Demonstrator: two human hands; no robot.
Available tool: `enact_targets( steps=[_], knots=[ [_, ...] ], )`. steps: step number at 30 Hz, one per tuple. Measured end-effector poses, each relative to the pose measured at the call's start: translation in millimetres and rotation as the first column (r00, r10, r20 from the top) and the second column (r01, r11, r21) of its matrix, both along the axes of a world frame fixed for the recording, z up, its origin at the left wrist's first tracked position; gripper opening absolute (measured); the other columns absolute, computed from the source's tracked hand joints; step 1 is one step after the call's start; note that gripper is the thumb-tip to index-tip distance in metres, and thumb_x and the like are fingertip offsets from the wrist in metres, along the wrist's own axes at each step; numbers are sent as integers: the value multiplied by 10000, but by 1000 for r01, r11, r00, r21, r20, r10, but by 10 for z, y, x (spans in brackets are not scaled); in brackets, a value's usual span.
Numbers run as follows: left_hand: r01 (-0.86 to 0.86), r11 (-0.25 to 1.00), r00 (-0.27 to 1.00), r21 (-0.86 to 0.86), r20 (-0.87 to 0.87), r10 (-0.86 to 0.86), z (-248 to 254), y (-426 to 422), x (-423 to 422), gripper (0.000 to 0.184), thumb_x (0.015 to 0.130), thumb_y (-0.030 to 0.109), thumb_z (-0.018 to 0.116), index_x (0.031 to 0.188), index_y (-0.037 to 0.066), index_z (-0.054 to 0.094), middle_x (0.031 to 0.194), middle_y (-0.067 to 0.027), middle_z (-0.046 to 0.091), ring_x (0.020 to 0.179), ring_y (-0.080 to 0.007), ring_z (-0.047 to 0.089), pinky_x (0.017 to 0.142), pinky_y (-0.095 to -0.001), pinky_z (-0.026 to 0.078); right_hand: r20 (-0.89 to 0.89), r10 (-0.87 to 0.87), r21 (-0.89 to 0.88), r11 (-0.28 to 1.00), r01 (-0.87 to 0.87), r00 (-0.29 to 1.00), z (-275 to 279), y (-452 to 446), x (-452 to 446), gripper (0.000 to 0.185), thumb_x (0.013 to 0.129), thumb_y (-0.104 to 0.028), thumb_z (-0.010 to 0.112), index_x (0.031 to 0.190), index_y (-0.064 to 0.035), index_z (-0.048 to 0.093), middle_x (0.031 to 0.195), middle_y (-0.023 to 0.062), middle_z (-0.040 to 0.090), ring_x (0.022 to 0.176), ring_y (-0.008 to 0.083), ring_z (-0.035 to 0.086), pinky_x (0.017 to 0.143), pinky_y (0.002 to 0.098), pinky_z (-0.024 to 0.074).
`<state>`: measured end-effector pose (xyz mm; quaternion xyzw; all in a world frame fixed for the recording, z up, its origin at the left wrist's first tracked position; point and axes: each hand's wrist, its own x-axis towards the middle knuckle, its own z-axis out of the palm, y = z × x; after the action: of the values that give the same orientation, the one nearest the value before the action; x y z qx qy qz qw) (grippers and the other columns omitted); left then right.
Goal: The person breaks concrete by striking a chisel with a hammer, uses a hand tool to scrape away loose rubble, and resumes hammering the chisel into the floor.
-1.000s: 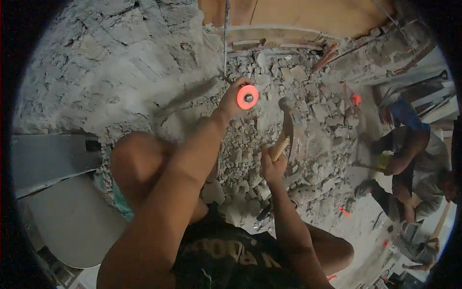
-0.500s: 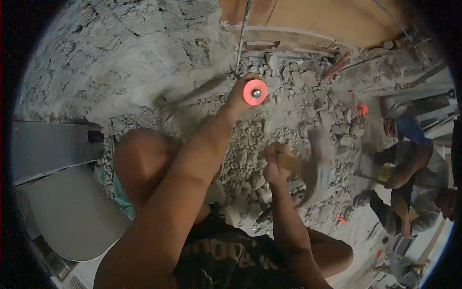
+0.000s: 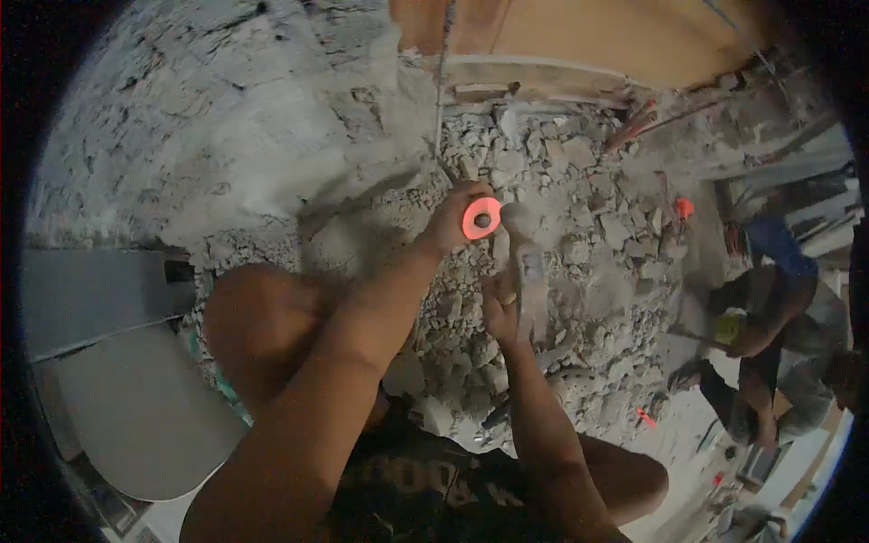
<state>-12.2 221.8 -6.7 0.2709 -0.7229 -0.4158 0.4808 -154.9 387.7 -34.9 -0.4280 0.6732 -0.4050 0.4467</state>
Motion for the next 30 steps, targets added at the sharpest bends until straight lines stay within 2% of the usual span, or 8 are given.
enact_targets(
  steps=[2,4,6,12,13,23,28,30],
  knots=[
    [-49,987,992,-153,111,67,-116,-34,-103,381,644,119,794,971,55,608,973,-101,586,963,-281,571,842,-351,468,86,41,-79,996,-34,995,320,-35,47,215,934,-142,545,752,-64,460,691,13,406,627,124,372,545,313,333],
    [-80,990,996,114,-31,84,-47,-47,-129,399,633,93,789,983,50,601,994,-109,582,972,-290,568,844,-349,465,75,21,-257,966,-1,997,332,-49,93,195,934,-161,562,799,-57,467,716,12,421,642,112,384,557,298,341],
    [-166,986,986,4,-9,166,-16,-47,-56,438,616,67,787,1010,55,594,1032,-109,579,985,-282,569,850,-345,469,-237,-7,-405,910,-92,971,426,-50,87,166,914,-129,582,813,-53,474,728,3,448,649,96,417,565,278,357],
    [47,971,961,235,-276,20,-290,-217,-41,547,582,52,778,1074,53,539,1024,-105,571,955,-252,579,849,-336,463,-112,-6,-364,931,-35,994,512,109,104,162,886,-90,598,773,-60,485,654,-22,472,576,74,440,523,260,369],
    [-48,998,997,-45,-62,45,-184,-210,15,593,580,33,777,1113,60,520,1037,-93,565,977,-220,575,866,-326,457,-114,-6,-363,931,-36,993,520,106,90,162,886,-90,598,773,-60,485,654,-22,472,576,74,440,523,260,369],
    [-21,989,988,144,-146,42,-218,-258,114,550,630,18,798,1116,55,543,1077,-78,588,1004,-192,577,873,-322,463,-340,-82,-396,916,-64,937,600,66,192,179,855,-77,632,739,-53,497,667,23,531,605,100,492,548,269,400],
    [-112,990,992,-90,-75,105,-373,-342,112,568,627,12,805,1128,63,542,1088,-69,593,1004,-185,583,870,-328,468,-362,-95,-398,915,-61,927,683,56,235,108,864,-44,607,801,-38,520,697,59,571,626,150,538,597,294,442],
    [-97,992,993,-76,-82,91,-364,-344,112,586,622,17,810,1139,67,538,1093,-68,593,1011,-181,583,870,-327,471,-460,-42,-665,678,-313,887,540,-21,174,103,872,-43,596,800,-36,522,697,83,572,604,175,537,580,301,438]
  ],
)
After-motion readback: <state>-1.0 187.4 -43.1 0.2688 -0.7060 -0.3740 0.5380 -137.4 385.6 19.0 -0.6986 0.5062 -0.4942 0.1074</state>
